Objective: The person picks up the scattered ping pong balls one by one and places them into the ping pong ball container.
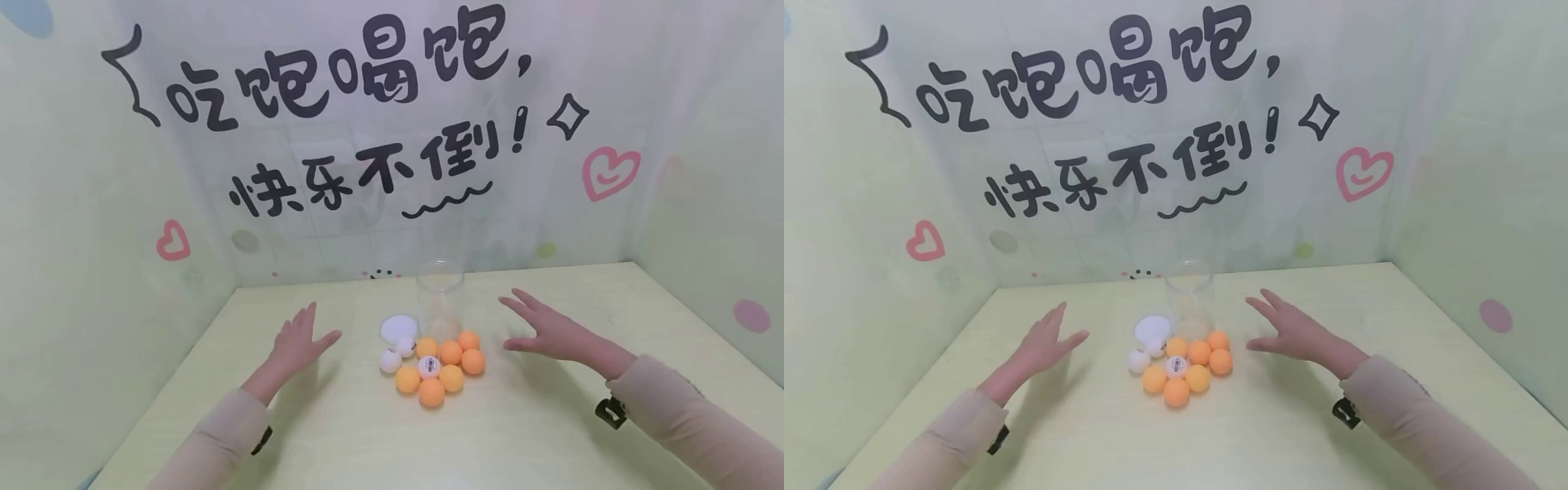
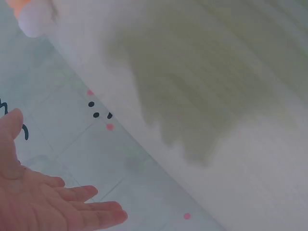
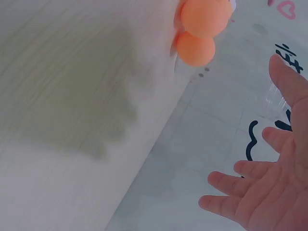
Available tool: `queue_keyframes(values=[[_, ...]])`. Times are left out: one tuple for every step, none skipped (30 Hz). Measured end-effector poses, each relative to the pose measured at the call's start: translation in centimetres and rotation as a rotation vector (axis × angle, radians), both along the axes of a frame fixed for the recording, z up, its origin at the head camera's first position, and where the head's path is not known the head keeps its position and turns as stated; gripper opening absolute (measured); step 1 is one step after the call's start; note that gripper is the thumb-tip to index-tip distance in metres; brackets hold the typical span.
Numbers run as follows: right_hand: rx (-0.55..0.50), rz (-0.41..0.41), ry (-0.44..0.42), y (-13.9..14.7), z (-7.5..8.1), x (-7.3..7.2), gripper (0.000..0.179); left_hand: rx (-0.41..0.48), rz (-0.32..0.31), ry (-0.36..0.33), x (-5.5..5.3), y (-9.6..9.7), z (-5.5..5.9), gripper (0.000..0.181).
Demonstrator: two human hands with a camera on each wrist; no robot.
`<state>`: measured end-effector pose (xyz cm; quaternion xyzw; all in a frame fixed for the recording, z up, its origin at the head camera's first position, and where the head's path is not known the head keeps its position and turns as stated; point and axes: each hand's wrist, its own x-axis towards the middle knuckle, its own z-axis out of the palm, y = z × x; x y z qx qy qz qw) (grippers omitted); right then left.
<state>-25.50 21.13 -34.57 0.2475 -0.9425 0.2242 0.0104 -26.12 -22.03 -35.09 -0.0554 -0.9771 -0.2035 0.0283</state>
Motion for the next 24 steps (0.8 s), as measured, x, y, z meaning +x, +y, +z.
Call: queue_keyframes(values=[[-0.016,0.009,-0.01,-0.2,-0.1,0.0,0.082,0.031,-0.014,0.001,-0.4,0.4,0.2,0.085],[-0.03,0.016,-0.017,-0.4,-0.2,0.1,0.081,0.065,-0.025,-0.004,-0.8,0.9,0.5,0.084],[-0.039,0.022,-0.021,-0.6,-0.3,0.1,0.08,0.103,-0.037,-0.008,-1.3,1.4,0.7,0.084],[-0.042,0.025,-0.022,-0.8,-0.4,0.2,0.079,0.137,-0.044,-0.011,-1.7,1.9,1.0,0.084],[-0.043,0.028,-0.023,-1.0,-0.5,0.3,0.078,0.173,-0.046,-0.019,-2.1,2.6,1.2,0.083],[-0.045,0.032,-0.026,-1.2,-0.6,0.4,0.077,0.208,-0.047,-0.026,-2.4,3.2,1.4,0.083],[-0.046,0.04,-0.024,-1.4,-0.6,0.4,0.076,0.241,-0.047,-0.031,-2.7,3.9,1.6,0.082],[-0.047,0.048,-0.024,-1.6,-0.7,0.5,0.075,0.274,-0.052,-0.027,-3.1,4.7,1.9,0.081],[-0.045,0.058,-0.023,-1.8,-0.8,0.6,0.074,0.309,-0.058,-0.027,-3.4,5.5,2.1,0.08],[-0.044,0.069,-0.019,-1.9,-0.8,0.6,0.072,0.344,-0.064,-0.034,-3.6,6.2,2.3,0.08],[-0.044,0.081,-0.016,-2.1,-1.0,0.7,0.07,0.384,-0.075,-0.045,-3.9,7.0,2.5,0.079],[-0.041,0.093,-0.014,-2.3,-1.1,0.7,0.069,0.417,-0.09,-0.057,-4.1,7.7,2.6,0.079],[-0.038,0.104,-0.011,-2.4,-1.2,0.7,0.067,0.446,-0.106,-0.072,-4.4,8.3,2.8,0.08],[-0.035,0.111,-0.013,-2.6,-1.4,0.7,0.066,0.474,-0.127,-0.089,-4.6,9.0,2.9,0.08],[-0.031,0.119,-0.013,-2.7,-1.5,0.7,0.065,0.494,-0.144,-0.112,-4.9,9.6,3.0,0.082],[-0.025,0.119,-0.017,-2.8,-1.6,0.7,0.064,0.509,-0.166,-0.127,-5.1,10.2,3.1,0.083],[-0.015,0.117,-0.022,-2.9,-1.8,0.6,0.063,0.519,-0.187,-0.135,-5.3,10.8,3.2,0.084],[0.001,0.117,-0.025,-3.1,-1.9,0.6,0.062,0.528,-0.205,-0.142,-5.5,11.4,3.4,0.085],[0.016,0.121,-0.025,-3.1,-2.0,0.6,0.062,0.537,-0.22,-0.146,-5.6,11.9,3.5,0.085],[0.031,0.12,-0.029,-3.3,-2.1,0.5,0.061,0.543,-0.23,-0.149,-5.8,12.4,3.6,0.086],[0.044,0.119,-0.035,-3.3,-2.2,0.4,0.06,0.547,-0.236,-0.15,-5.9,12.9,3.7,0.087],[0.056,0.118,-0.038,-3.4,-2.3,0.4,0.059,0.557,-0.24,-0.149,-5.9,13.4,3.8,0.088],[0.067,0.127,-0.033,-3.5,-2.4,0.3,0.059,0.564,-0.239,-0.151,-6.0,13.8,3.9,0.09],[0.074,0.133,-0.03,-3.6,-2.5,0.2,0.058,0.574,-0.236,-0.151,-6.0,14.2,3.9,0.091]])
